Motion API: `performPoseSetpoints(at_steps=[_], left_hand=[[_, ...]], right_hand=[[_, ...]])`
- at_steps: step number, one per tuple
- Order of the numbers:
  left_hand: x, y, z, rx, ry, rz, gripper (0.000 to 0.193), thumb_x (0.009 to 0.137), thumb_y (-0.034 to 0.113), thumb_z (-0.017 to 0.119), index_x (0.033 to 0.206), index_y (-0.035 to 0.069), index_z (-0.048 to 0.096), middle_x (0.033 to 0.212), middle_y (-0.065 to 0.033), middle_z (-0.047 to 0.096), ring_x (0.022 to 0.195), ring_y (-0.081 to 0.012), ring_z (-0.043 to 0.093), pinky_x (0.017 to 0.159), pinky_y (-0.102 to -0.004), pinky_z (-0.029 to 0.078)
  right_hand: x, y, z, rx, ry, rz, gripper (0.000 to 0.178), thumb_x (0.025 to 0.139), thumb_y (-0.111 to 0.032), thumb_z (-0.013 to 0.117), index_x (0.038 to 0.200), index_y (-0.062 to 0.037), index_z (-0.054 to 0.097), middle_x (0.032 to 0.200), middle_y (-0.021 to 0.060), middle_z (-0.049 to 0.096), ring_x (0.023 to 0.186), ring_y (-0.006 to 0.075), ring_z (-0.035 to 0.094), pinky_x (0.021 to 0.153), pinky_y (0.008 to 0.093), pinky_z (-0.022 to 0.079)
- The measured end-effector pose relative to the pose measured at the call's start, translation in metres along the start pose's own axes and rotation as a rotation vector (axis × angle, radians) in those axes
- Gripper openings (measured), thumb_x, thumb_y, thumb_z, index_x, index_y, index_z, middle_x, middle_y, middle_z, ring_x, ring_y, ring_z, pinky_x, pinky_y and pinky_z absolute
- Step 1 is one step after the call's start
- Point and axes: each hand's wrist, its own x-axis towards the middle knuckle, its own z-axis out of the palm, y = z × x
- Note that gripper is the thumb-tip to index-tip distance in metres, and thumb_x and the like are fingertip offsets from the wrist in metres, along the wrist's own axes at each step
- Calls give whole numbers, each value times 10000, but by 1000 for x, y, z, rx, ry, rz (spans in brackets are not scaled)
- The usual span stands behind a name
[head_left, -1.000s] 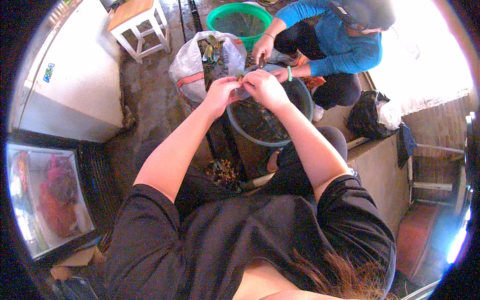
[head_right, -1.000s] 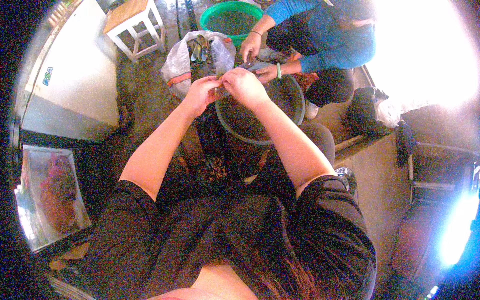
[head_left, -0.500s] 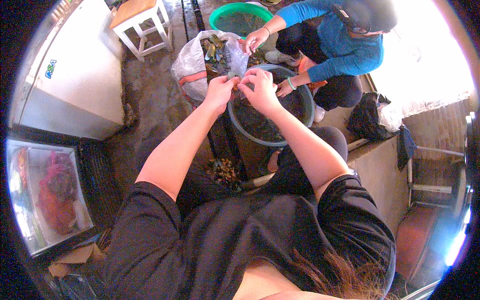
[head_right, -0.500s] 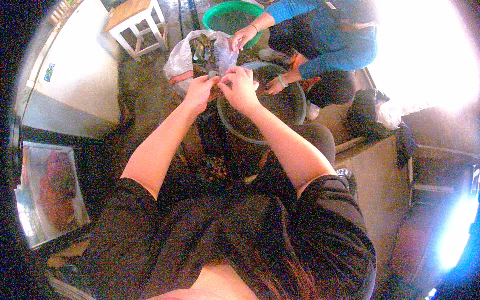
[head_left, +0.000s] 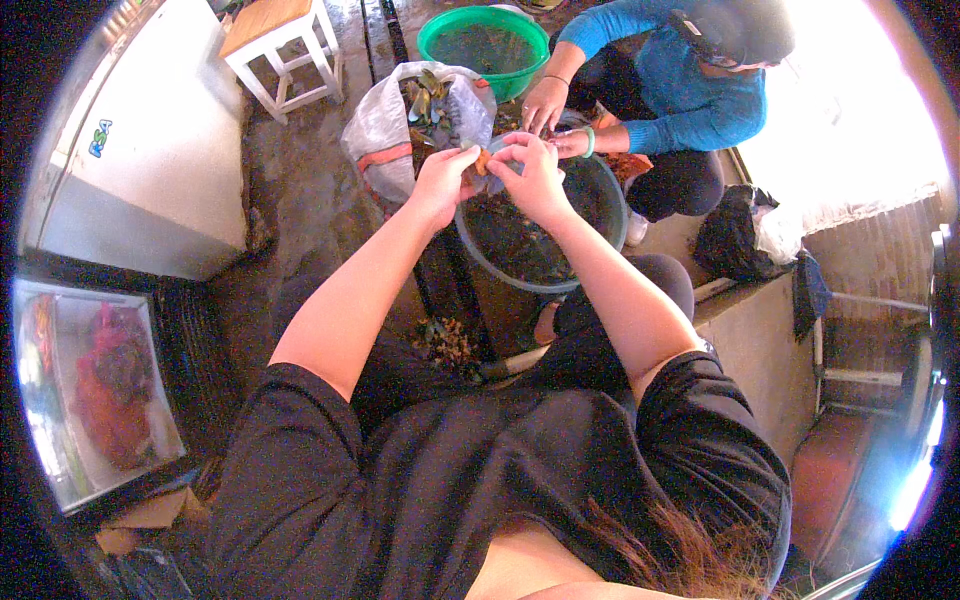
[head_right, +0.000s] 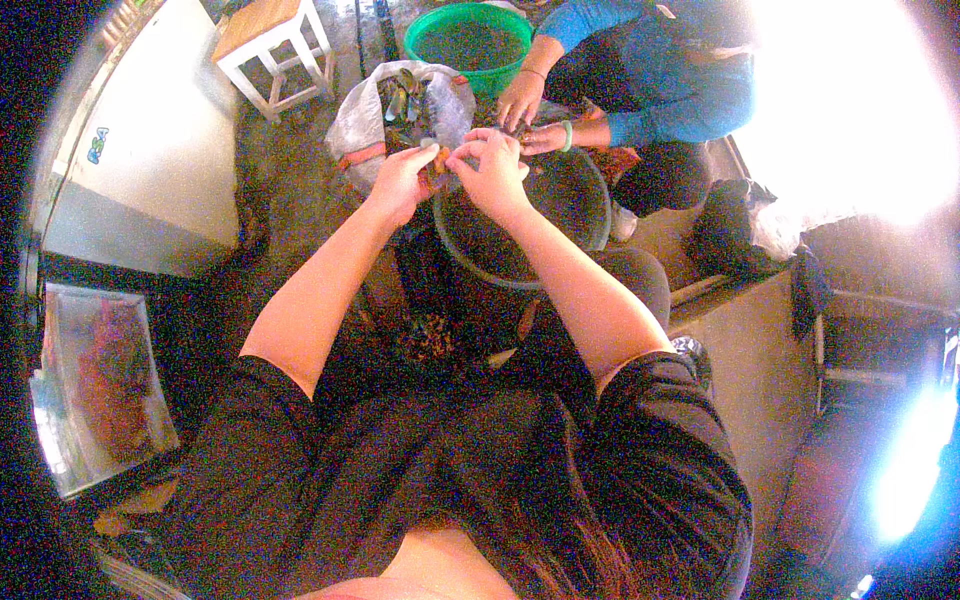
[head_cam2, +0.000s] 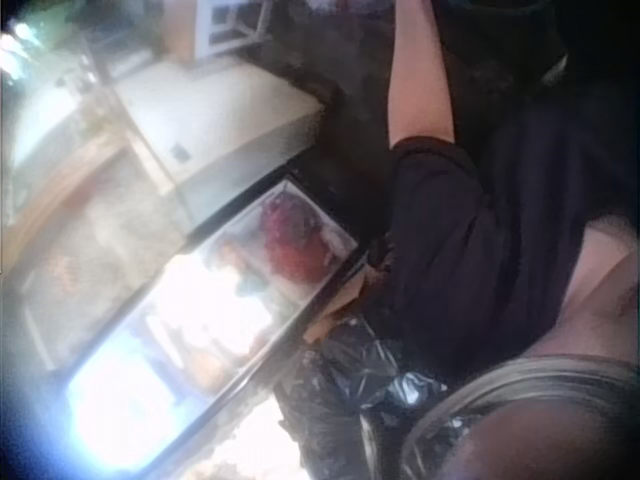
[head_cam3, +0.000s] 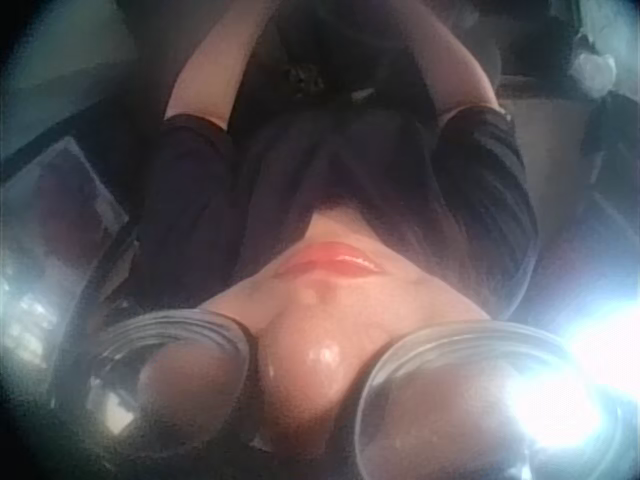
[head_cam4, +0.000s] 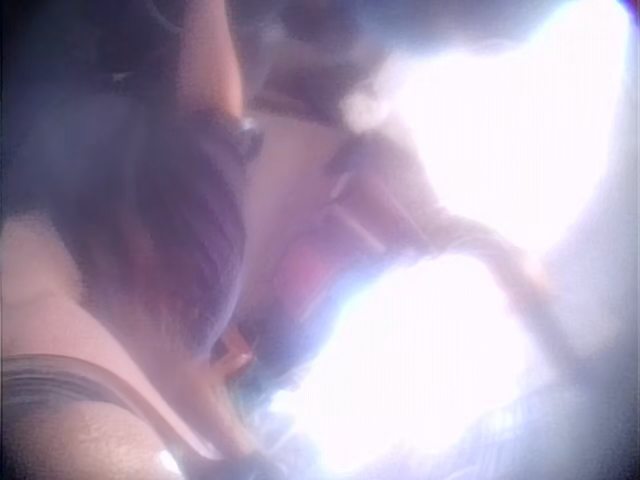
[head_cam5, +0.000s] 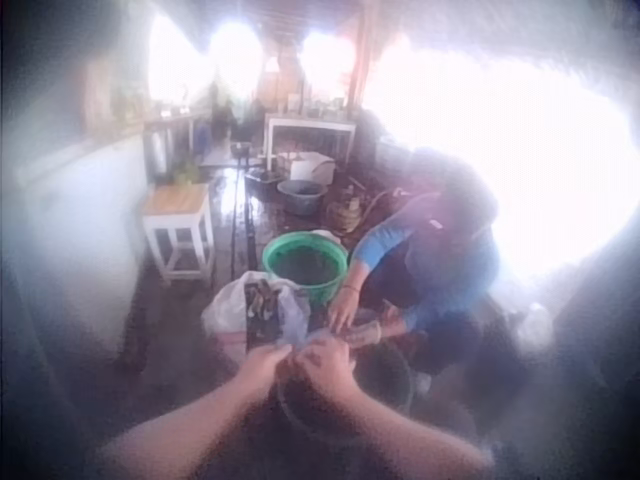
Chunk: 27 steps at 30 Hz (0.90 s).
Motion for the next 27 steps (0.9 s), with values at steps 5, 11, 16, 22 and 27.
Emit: performPoseSetpoints(at_steps=[5,11,16,22,27], left_hand=[[-10,1,9,92,38,52,146,888,182,599,909,48,650,858,-13,634,692,-120,575,604,-252,438],[2,-9,-1,201,25,184,108,858,121,603,849,33,664,760,-8,618,649,-90,530,580,-248,400],[2,-8,2,353,73,246,112,848,103,596,816,24,668,735,-7,623,643,-76,529,584,-249,402],[6,-7,-4,229,20,271,107,859,135,612,862,45,669,788,-11,636,702,-91,563,623,-245,429],[-9,7,6,67,-42,93,111,861,117,613,947,58,649,884,-11,647,765,-125,602,672,-258,465]], right_hand=[[-4,-13,-3,-165,57,-62,123,743,-265,707,817,-166,700,1162,29,554,1177,286,414,858,528,360],[-4,-16,1,-113,-8,11,118,753,-231,696,843,-153,696,1169,25,552,1175,297,418,847,531,374],[7,14,8,130,-60,-58,141,768,-219,689,817,-86,695,1086,97,613,1071,315,530,901,451,415],[9,13,4,399,-57,28,196,768,-227,698,810,-36,701,1041,156,645,1028,287,592,930,370,427],[10,14,2,417,-32,94,228,759,-246,713,809,-24,704,980,154,660,990,272,609,900,360,443]])
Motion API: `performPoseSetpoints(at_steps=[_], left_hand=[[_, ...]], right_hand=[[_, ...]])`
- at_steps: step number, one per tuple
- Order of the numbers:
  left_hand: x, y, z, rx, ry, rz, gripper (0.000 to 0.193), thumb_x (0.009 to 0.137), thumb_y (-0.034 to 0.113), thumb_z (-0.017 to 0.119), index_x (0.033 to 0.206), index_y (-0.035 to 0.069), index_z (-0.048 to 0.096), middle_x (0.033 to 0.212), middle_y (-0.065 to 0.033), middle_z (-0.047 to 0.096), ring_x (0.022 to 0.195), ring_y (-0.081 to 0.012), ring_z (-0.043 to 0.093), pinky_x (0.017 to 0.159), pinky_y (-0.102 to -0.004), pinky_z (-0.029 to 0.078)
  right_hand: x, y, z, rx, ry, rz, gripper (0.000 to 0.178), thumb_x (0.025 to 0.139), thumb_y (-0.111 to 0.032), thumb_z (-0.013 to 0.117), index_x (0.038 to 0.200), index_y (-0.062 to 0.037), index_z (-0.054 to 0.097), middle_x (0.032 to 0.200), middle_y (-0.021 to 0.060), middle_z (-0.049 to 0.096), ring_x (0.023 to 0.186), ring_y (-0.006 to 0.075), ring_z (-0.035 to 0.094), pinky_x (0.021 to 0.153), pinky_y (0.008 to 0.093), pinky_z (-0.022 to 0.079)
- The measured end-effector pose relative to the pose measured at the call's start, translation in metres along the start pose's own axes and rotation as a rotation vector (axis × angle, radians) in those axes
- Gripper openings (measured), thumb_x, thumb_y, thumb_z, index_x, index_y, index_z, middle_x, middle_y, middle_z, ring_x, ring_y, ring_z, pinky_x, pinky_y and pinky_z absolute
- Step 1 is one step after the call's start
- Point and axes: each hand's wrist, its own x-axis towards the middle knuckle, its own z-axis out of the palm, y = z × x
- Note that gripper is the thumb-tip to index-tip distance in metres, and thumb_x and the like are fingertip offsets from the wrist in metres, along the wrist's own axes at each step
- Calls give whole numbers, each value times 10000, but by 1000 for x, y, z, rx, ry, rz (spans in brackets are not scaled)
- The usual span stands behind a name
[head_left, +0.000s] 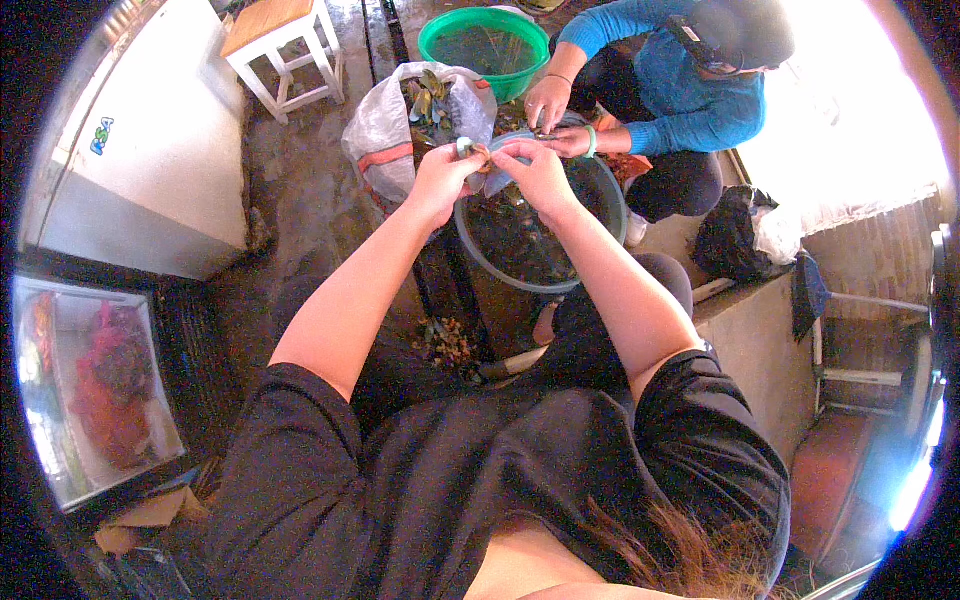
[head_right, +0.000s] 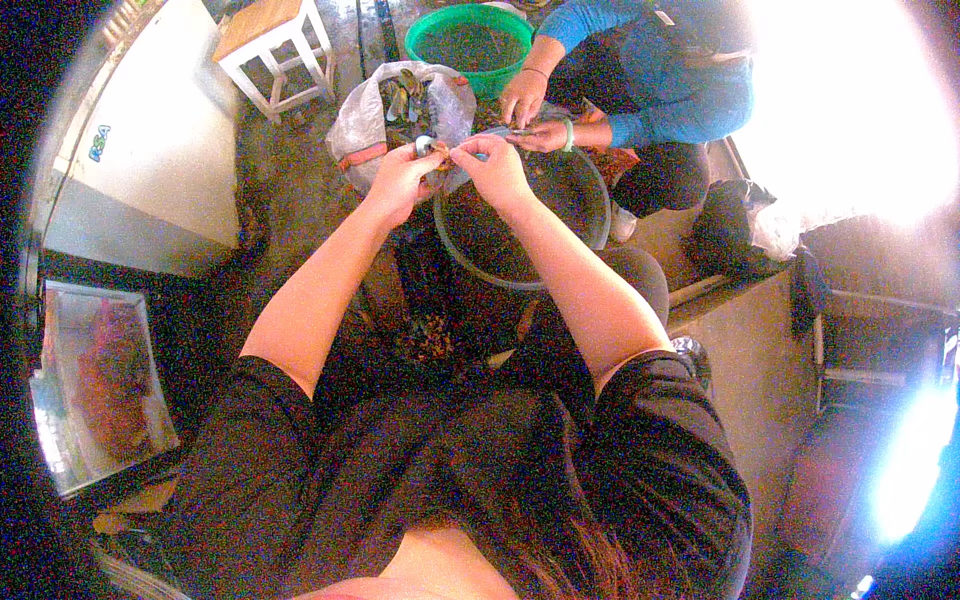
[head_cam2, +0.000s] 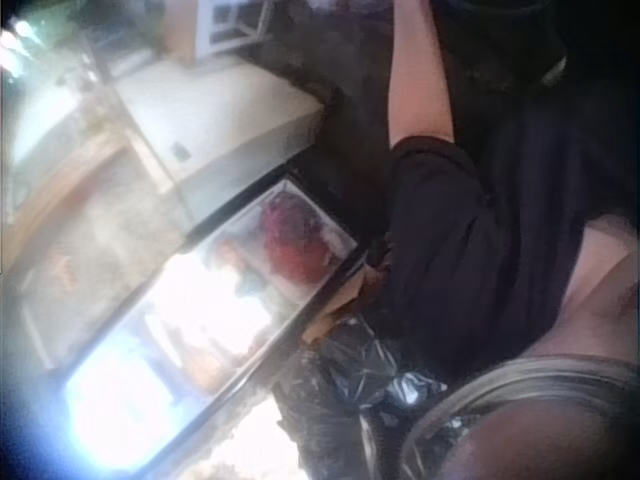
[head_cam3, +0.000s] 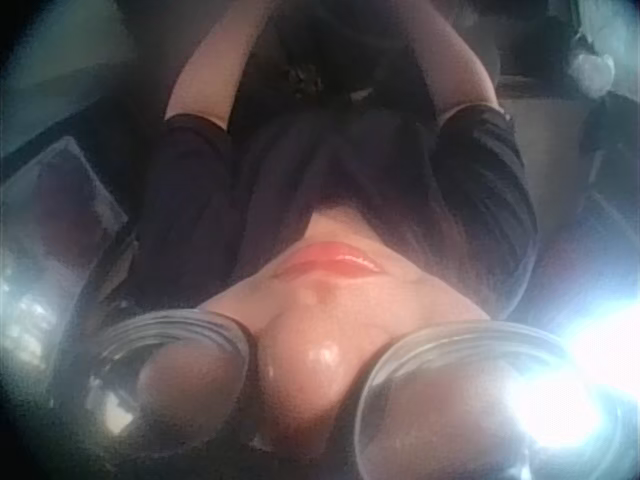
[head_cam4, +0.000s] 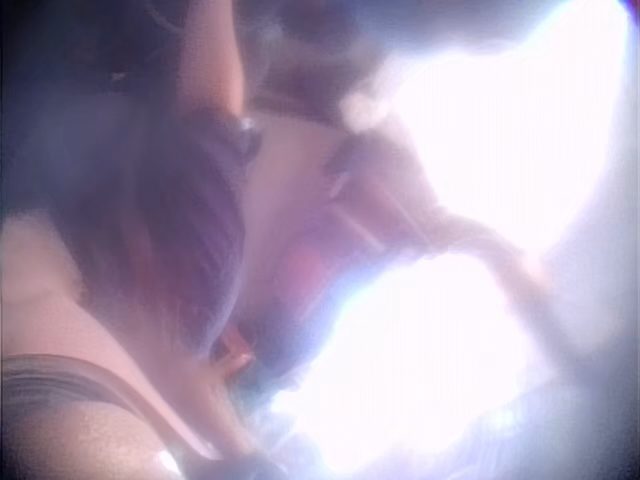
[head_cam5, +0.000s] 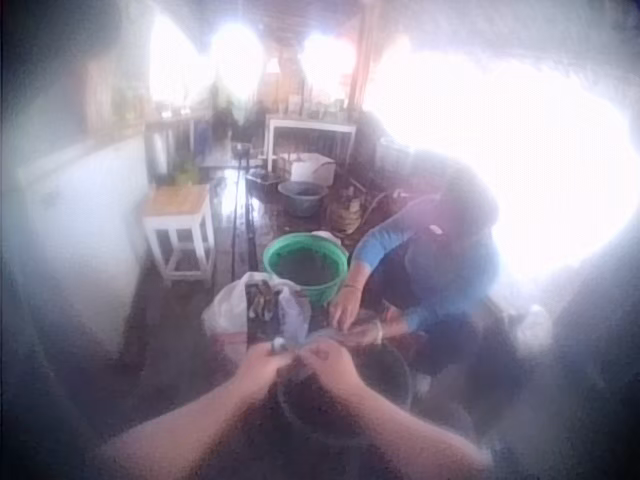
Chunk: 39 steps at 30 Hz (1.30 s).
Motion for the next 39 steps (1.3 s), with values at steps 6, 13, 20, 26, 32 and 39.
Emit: performPoseSetpoints(at_steps=[6,13,20,26,32,39], left_hand=[[-3,1,-1,177,-42,62,145,822,78,638,966,61,641,878,-16,648,764,-117,599,680,-250,465],[9,-14,-20,380,18,117,173,765,39,617,936,51,640,861,-20,646,758,-140,598,673,-272,469],[20,-22,-41,-238,18,-236,199,767,82,491,928,22,593,891,-98,623,849,-233,614,764,-346,513],[20,-21,-36,-170,57,-284,168,826,97,517,983,88,576,914,-87,622,813,-239,618,697,-448,519],[17,-34,-41,-238,95,-372,191,857,223,513,987,85,543,894,-114,600,840,-267,605,725,-440,522],[11,-48,-30,532,-135,-283,289,891,343,441,931,74,540,923,-97,608,814,-266,589,646,-459,460]], right_hand=[[0,-2,-3,-110,8,17,236,763,-251,718,800,-18,701,895,134,670,905,254,629,857,349,461],[-4,-50,-20,318,-61,260,220,853,-235,650,961,-44,664,939,35,646,881,132,577,782,289,431],[-8,-60,-54,220,-585,283,113,795,-122,636,866,-35,629,747,45,646,648,121,613,570,240,477],[-80,-17,13,-259,-1075,-233,339,705,-181,682,1013,-42,654,869,111,674,755,216,653,711,349,529],[-39,-40,11,231,-674,790,420,869,-312,601,1190,-49,536,1075,119,629,843,270,654,724,379,543],[-33,14,26,414,-489,832,281,919,-264,556,1107,-59,519,970,109,630,701,227,642,545,317,522]])
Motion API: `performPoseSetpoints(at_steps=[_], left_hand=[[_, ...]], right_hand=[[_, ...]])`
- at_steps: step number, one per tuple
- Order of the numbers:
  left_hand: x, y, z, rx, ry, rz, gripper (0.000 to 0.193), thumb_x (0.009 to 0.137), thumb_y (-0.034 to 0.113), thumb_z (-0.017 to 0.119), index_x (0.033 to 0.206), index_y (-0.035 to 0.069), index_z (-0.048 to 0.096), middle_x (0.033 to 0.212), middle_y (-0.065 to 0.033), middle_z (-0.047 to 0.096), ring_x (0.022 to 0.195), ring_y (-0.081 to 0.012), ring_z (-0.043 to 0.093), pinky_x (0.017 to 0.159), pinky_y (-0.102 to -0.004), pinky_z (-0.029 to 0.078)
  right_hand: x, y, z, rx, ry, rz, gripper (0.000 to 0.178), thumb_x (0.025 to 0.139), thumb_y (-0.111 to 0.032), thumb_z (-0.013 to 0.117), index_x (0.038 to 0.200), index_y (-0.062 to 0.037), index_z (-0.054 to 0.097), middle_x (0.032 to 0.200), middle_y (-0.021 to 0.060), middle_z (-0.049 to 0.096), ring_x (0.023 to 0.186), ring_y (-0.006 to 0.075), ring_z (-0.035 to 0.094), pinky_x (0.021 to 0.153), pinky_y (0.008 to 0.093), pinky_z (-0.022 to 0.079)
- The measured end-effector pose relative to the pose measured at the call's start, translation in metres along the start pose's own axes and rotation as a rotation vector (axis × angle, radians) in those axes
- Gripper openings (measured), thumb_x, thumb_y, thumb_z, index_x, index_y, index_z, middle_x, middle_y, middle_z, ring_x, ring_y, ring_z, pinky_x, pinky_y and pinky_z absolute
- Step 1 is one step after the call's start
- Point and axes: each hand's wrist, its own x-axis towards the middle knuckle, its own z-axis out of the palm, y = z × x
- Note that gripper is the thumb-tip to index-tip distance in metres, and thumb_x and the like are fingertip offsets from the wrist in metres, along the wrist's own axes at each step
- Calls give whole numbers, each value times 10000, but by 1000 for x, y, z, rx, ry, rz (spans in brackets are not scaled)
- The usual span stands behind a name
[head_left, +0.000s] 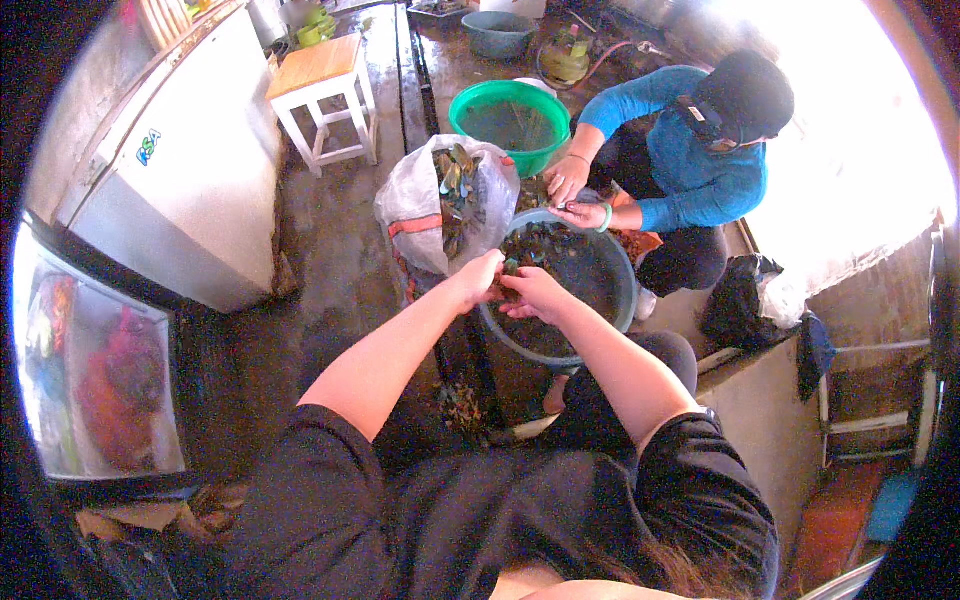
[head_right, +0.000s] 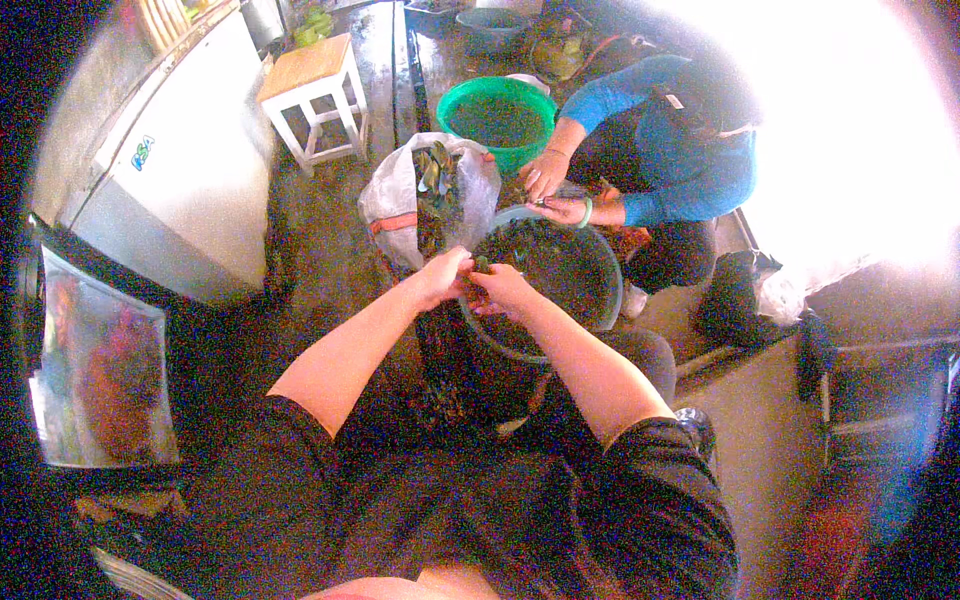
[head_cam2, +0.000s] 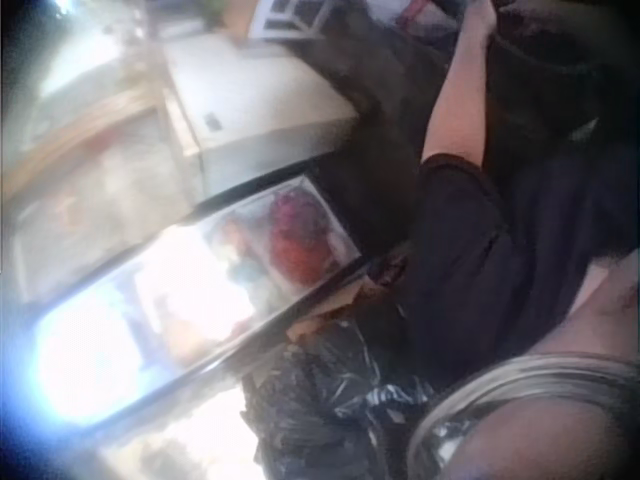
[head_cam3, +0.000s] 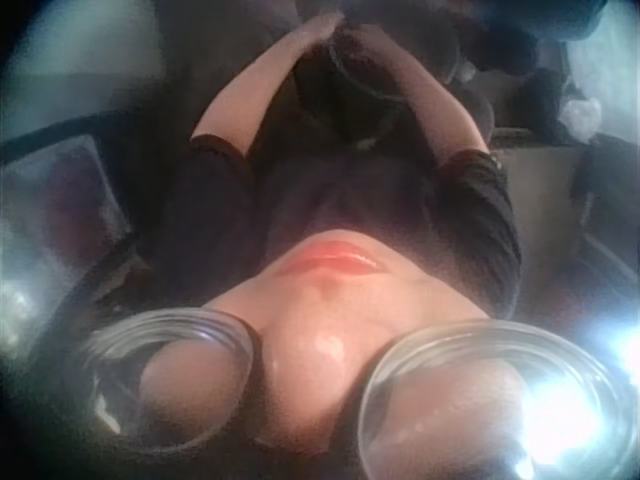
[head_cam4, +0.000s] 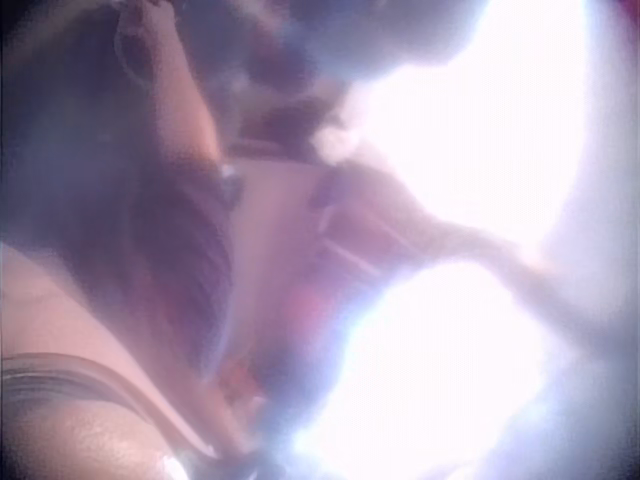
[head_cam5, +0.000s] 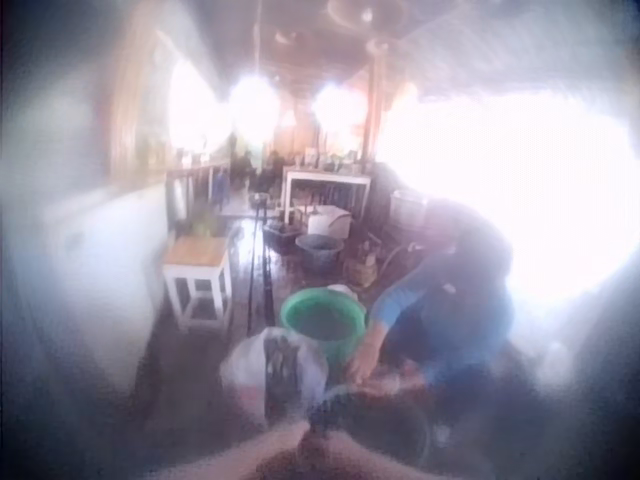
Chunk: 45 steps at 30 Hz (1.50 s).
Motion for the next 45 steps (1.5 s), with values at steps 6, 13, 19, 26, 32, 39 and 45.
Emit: performPoseSetpoints(at_steps=[6,13,19,26,32,39,45], left_hand=[[-23,11,-17,1113,156,-223,361,819,178,522,1129,23,624,1141,-174,629,1068,-297,612,887,-418,496],[-5,-34,-44,1142,292,-239,435,864,148,471,1296,94,462,1182,-133,611,1075,-315,605,845,-420,519],[1,-30,-54,1167,563,-77,185,828,115,535,847,78,715,909,-142,692,879,-309,676,734,-422,546],[-1,-26,-64,1157,599,-59,187,826,117,531,858,49,701,918,-184,681,863,-321,676,722,-427,546],[-15,19,-52,1064,663,-27,203,839,135,516,872,24,683,901,-192,678,862,-329,673,720,-433,545],[-7,8,-101,932,781,65,308,854,145,456,1114,31,577,1001,-239,630,915,-380,642,802,-481,507],[-13,34,-103,675,864,21,568,862,162,445,1364,-30,264,1217,-299,520,1035,-414,588,900,-480,462]], right_hand=[[37,-2,1,-185,-38,179,173,899,-210,572,854,-44,557,677,71,611,490,151,549,409,271,427],[61,-97,33,287,314,-391,261,906,-219,563,1070,-19,532,928,90,581,790,222,623,619,356,547],[72,23,-43,208,279,-14,253,874,-242,599,1047,-67,541,836,74,600,683,186,594,556,326,515],[61,14,-59,44,371,-46,231,866,-253,588,1032,-93,570,854,46,625,659,147,575,524,301,473],[69,18,-57,-138,264,6,249,862,-282,608,1042,-118,561,907,31,625,737,142,582,626,310,472],[79,14,-37,-199,215,-20,258,863,-293,609,1055,-126,561,918,24,629,723,136,586,616,308,470],[76,7,-44,-171,213,-75,277,864,-295,605,1066,-110,565,889,31,633,718,142,590,581,301,472]])
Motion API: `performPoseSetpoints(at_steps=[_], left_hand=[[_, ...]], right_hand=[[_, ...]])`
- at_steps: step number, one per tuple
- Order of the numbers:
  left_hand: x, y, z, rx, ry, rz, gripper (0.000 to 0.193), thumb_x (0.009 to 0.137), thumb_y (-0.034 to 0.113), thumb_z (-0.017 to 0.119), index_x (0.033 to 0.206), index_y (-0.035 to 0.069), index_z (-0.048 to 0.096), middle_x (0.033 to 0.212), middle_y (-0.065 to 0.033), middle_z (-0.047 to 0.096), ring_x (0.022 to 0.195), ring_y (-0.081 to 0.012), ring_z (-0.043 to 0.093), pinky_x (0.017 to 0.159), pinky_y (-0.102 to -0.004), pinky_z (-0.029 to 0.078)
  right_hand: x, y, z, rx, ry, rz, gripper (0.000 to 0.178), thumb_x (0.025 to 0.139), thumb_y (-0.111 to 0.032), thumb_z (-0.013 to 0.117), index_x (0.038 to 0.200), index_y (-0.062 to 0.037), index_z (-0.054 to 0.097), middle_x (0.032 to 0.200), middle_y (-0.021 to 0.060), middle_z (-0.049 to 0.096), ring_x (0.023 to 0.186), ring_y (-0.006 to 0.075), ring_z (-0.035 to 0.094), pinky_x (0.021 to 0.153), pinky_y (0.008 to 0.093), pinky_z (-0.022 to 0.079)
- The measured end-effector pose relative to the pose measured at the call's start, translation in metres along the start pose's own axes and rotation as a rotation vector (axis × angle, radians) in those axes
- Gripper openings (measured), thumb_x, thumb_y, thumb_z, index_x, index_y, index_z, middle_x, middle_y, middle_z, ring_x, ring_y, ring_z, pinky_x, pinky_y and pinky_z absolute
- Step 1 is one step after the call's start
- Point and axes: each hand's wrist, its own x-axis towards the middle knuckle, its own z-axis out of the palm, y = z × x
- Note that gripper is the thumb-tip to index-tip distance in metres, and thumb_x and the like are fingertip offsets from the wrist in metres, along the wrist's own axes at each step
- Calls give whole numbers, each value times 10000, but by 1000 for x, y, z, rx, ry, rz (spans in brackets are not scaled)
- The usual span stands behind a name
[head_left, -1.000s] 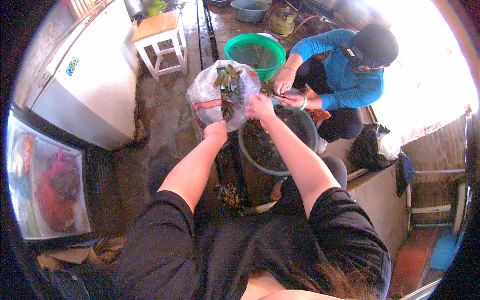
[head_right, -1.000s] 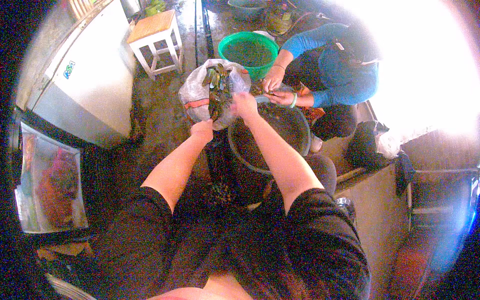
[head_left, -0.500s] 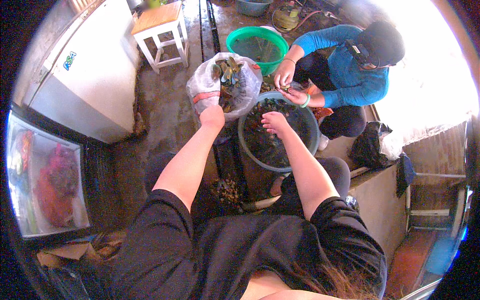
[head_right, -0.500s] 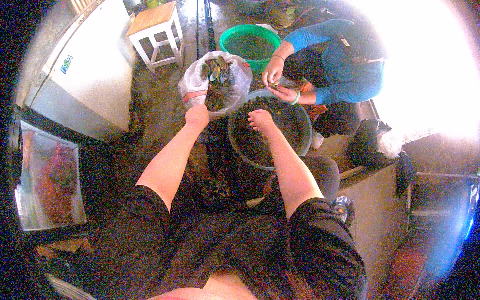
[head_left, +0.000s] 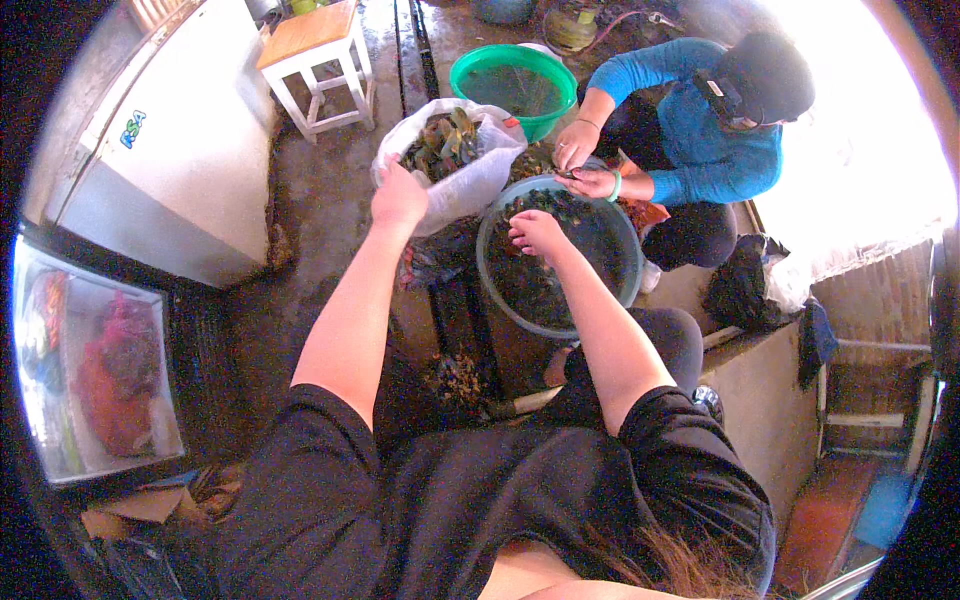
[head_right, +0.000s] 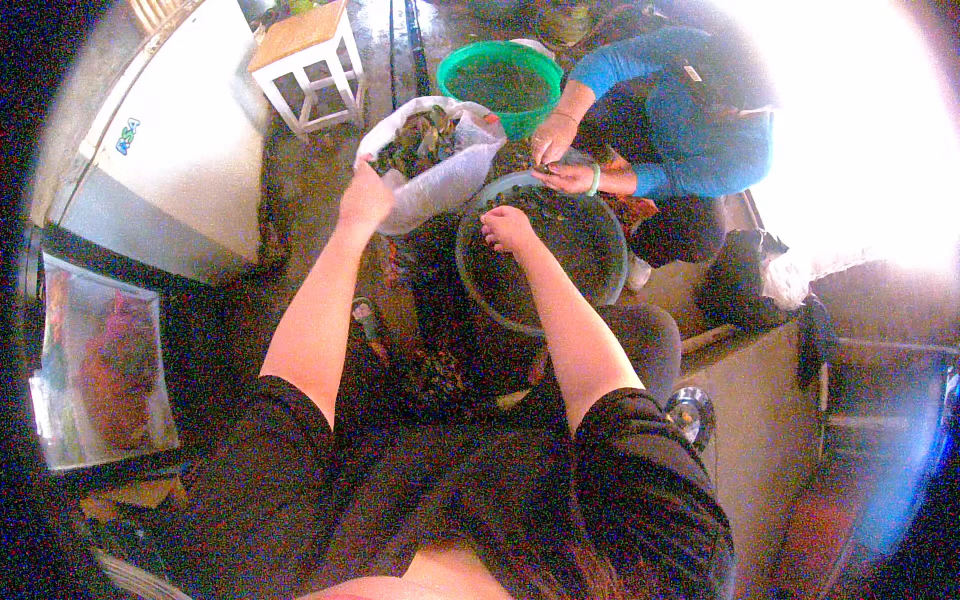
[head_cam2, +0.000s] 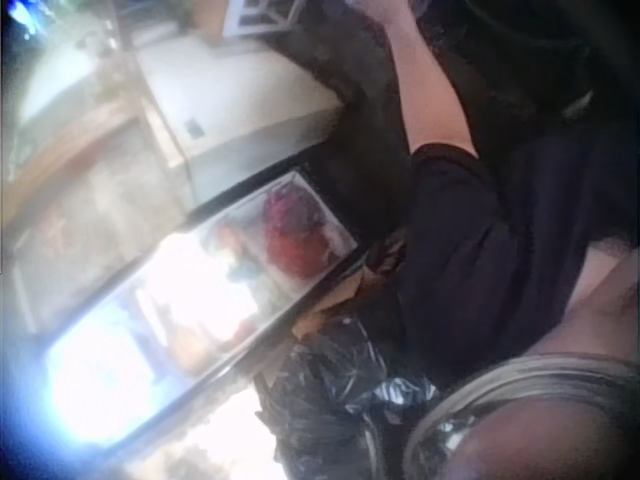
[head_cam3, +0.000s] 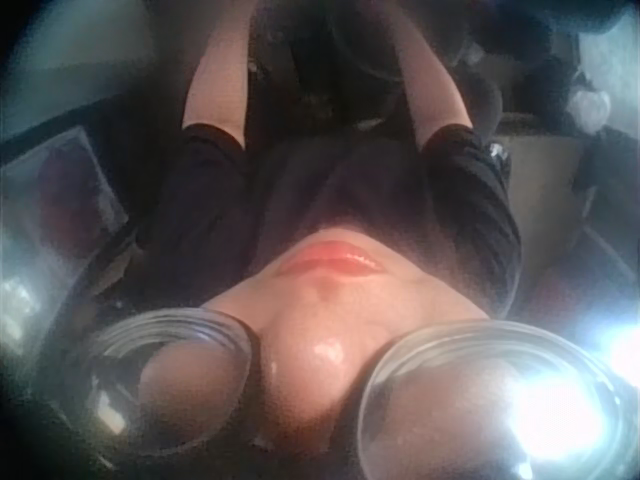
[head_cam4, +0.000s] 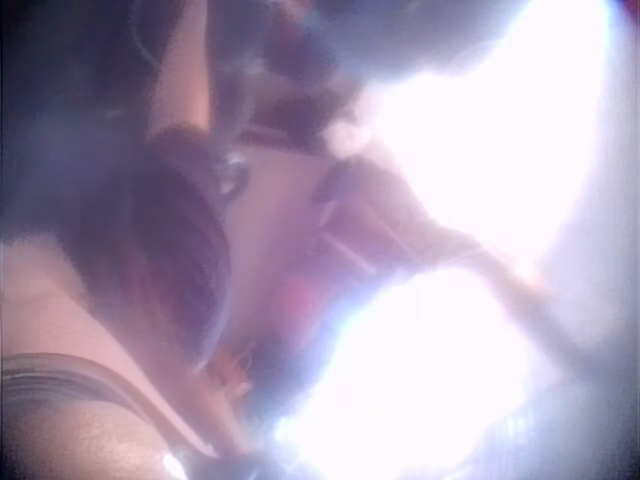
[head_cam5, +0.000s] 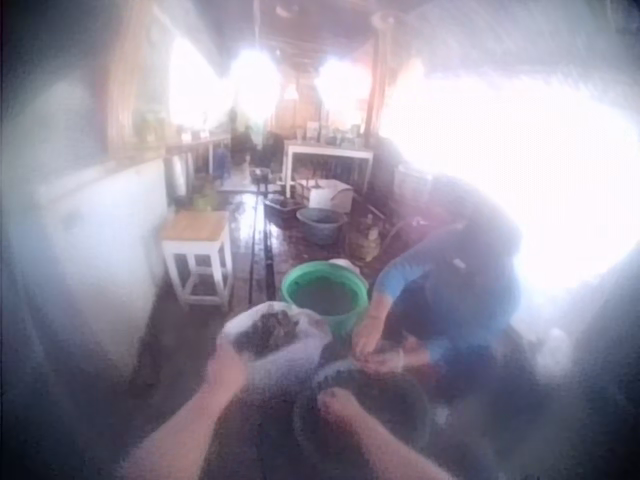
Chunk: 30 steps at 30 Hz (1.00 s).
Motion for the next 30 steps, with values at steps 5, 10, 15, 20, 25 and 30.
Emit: performPoseSetpoints(at_steps=[5,10,15,20,25,30], left_hand=[[11,7,-34,-85,95,58,695,782,173,569,1341,-104,261,1070,-333,581,1011,-426,590,906,-450,459],[39,-13,-21,-180,114,108,684,750,138,579,1328,-115,314,761,-191,654,692,-300,661,653,-368,526],[12,8,-37,-381,-252,54,664,735,142,626,1290,-101,356,626,-101,612,509,-178,596,461,-307,478],[2,25,-48,-278,-389,34,620,735,150,629,1223,-125,362,636,-105,621,529,-189,616,472,-310,490],[11,3,-48,-345,-218,-55,662,679,57,630,1192,-211,309,661,-164,622,522,-243,633,479,-338,506],[13,-10,-17,-260,-303,-57,782,692,85,650,1303,-163,230,811,-229,644,573,-270,660,492,-338,529]], right_hand=[[1,6,-9,10,79,12,298,833,-274,631,1054,-83,570,842,67,648,661,196,607,536,340,492],[15,16,-15,-589,391,-476,389,776,-208,645,1132,-94,540,947,187,651,810,389,632,724,452,521],[-3,-62,52,-664,408,-601,459,784,-150,608,1230,-97,511,956,211,653,912,377,632,815,477,497],[57,-85,34,-1095,257,-417,281,845,-204,530,1089,-127,644,1014,210,656,937,366,647,805,496,515],[30,-118,27,-701,731,-847,190,827,-149,482,849,-14,614,859,238,638,842,392,638,764,498,508],[7,-53,12,-1032,365,-395,225,830,-210,528,874,-3,606,864,231,642,858,391,632,768,496,496]])
